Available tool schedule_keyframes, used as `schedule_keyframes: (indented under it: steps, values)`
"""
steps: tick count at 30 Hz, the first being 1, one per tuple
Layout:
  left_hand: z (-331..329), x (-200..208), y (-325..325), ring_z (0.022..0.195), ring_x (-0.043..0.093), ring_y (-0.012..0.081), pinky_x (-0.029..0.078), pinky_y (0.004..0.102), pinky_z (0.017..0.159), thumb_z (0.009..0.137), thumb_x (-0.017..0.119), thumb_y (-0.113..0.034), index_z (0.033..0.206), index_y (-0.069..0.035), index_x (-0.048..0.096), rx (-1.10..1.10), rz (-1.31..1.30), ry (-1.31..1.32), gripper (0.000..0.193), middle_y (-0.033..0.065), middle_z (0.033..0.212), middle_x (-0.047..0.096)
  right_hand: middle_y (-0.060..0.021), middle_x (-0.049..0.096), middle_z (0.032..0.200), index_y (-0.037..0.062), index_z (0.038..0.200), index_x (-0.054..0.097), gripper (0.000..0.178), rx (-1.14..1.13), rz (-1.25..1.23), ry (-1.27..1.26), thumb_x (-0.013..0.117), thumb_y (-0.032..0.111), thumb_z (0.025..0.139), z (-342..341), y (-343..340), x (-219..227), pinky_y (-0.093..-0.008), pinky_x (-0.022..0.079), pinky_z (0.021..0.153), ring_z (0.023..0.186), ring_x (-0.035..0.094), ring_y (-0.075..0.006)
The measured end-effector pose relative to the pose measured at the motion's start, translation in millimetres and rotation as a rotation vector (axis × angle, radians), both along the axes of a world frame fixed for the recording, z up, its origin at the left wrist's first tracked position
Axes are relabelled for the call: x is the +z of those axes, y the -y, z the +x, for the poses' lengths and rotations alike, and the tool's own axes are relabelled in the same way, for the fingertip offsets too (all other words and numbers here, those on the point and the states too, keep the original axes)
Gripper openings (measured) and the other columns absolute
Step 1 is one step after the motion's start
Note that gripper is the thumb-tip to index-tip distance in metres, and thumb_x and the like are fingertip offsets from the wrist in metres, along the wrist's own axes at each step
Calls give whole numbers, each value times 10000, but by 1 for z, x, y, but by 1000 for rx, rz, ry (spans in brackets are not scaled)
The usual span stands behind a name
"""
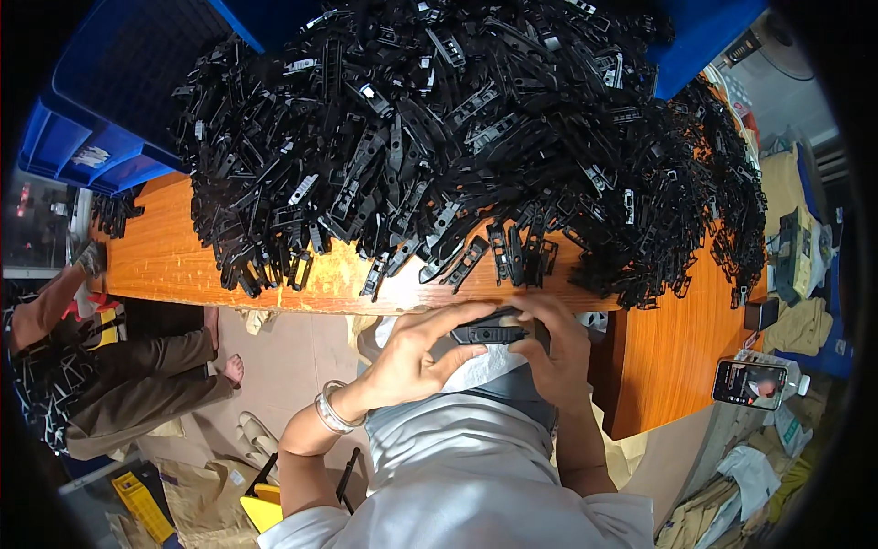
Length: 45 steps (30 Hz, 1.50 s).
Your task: Assembling or inspecting small black plastic components at a factory workbench.
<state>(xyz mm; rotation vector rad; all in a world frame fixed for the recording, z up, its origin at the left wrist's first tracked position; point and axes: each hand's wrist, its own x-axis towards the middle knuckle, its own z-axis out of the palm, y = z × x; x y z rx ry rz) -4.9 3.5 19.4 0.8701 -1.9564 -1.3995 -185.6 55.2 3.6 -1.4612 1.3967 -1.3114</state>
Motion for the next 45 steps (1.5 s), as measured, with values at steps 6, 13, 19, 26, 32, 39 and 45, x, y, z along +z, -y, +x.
schedule_keyframes:
  steps: [6,13,19,26,32,39,45]
  values:
    - [2,-4,-6,974,595,228,448,312,850,753,670,-77,1106,12,565,-9,101,-34,379,154,1055,610,-88,561,863,-29,976,608,300,38,103,106,614,-59,678,-5,-6,-6,-222,407,659,759,523,-121]
    - [19,-16,1,857,586,288,458,336,787,756,654,-122,968,5,602,87,-281,119,253,134,953,591,-88,595,805,-21,925,635,215,110,184,-36,596,-40,715,1,-8,-14,-243,452,598,670,567,-129]
    - [25,-26,42,577,488,201,398,282,531,752,639,-29,824,12,603,733,-581,426,91,87,685,485,-119,625,864,-13,887,641,155,155,120,-81,588,-9,742,16,-11,-26,-266,481,662,715,601,-189]
    - [32,-25,40,592,465,118,381,230,539,706,670,12,789,31,627,790,-344,296,95,50,702,498,-93,598,782,-19,843,621,84,-183,63,-111,585,1,769,3,-12,-20,-267,436,585,639,559,-168]
    - [29,-32,30,796,520,134,429,233,673,744,650,8,809,28,597,833,-407,133,86,100,907,552,-67,544,780,-14,844,599,83,-456,52,-366,612,-5,762,-1,13,-22,-233,399,509,556,508,-126]
    - [-3,-34,-7,746,569,99,469,205,640,758,627,57,1105,20,494,542,184,-400,373,106,974,592,-47,541,765,-14,837,601,81,-483,-70,-347,625,-9,759,-1,12,-25,-208,356,468,530,470,-84]
    - [-15,-40,-13,879,574,120,477,226,730,747,626,85,1142,24,500,253,356,-490,419,104,1044,576,-56,574,757,-7,813,627,95,-251,-103,-102,636,-51,729,11,5,1,-180,319,466,541,440,-53]
